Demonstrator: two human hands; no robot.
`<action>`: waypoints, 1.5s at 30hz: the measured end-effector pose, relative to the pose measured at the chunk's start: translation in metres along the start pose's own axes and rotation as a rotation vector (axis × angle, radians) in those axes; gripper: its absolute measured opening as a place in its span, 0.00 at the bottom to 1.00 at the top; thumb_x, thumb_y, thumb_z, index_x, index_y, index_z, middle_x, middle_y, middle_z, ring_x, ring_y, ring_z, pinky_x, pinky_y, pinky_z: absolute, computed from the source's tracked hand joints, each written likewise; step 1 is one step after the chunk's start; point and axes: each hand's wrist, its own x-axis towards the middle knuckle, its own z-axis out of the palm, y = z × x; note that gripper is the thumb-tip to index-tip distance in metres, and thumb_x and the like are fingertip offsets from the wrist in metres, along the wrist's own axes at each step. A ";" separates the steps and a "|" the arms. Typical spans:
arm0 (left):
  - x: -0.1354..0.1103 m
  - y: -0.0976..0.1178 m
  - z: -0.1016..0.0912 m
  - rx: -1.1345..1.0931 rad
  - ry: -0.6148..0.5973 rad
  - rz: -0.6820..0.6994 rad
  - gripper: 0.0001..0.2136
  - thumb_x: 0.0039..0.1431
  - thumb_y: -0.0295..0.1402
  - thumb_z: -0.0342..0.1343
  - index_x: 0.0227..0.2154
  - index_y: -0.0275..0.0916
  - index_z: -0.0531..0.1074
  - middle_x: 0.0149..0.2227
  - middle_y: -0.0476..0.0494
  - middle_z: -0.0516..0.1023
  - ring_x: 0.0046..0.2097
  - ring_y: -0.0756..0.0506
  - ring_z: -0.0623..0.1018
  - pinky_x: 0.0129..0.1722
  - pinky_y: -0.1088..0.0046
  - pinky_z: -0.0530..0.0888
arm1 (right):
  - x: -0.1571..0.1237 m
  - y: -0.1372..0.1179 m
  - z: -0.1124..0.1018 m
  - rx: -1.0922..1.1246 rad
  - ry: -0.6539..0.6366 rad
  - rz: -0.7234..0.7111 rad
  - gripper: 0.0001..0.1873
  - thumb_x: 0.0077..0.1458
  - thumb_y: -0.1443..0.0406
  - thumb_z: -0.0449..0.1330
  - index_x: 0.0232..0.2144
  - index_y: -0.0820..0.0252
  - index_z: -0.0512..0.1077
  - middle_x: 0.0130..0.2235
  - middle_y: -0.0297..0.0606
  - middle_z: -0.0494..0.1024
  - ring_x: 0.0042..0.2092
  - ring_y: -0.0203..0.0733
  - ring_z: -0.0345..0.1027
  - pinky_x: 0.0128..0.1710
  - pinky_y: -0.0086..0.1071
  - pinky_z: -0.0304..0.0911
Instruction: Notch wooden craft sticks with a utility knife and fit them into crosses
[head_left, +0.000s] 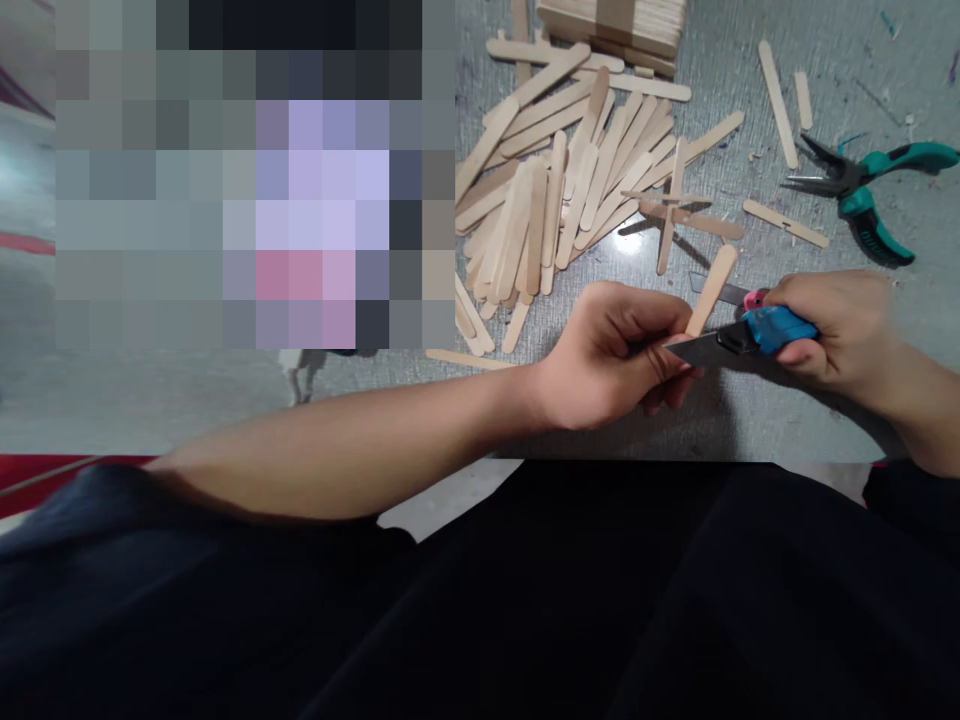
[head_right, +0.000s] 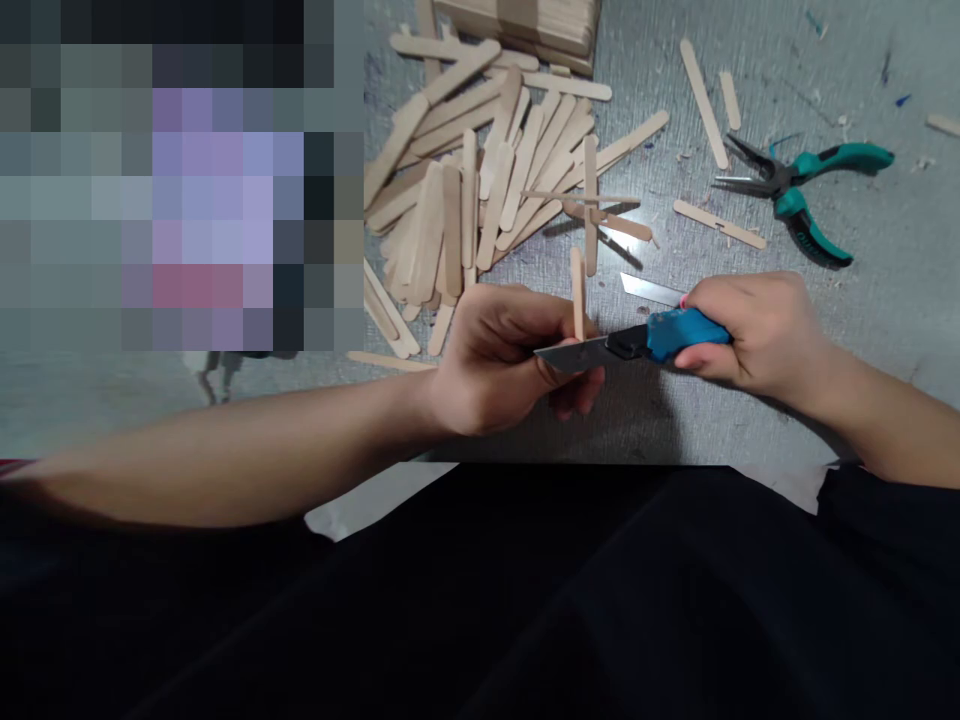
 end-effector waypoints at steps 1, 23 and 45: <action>0.000 0.000 0.001 0.001 0.002 0.012 0.19 0.71 0.41 0.74 0.28 0.39 0.76 0.24 0.47 0.80 0.20 0.52 0.76 0.19 0.79 0.70 | 0.000 0.000 0.000 -0.004 0.006 -0.003 0.38 0.80 0.33 0.45 0.41 0.52 0.79 0.31 0.39 0.82 0.29 0.45 0.74 0.29 0.42 0.62; -0.003 -0.006 0.004 0.110 0.056 0.086 0.15 0.73 0.34 0.68 0.29 0.40 0.74 0.23 0.49 0.77 0.20 0.53 0.74 0.17 0.78 0.68 | -0.007 -0.003 0.003 -0.035 0.031 0.007 0.39 0.80 0.33 0.45 0.43 0.54 0.82 0.31 0.38 0.83 0.29 0.44 0.75 0.28 0.40 0.61; 0.010 -0.001 -0.010 -0.401 -0.021 -0.093 0.18 0.68 0.42 0.76 0.31 0.38 0.75 0.23 0.50 0.82 0.17 0.53 0.75 0.16 0.83 0.72 | -0.002 0.010 -0.003 -0.128 0.083 -0.235 0.35 0.71 0.65 0.71 0.76 0.45 0.72 0.59 0.44 0.90 0.54 0.55 0.88 0.44 0.43 0.83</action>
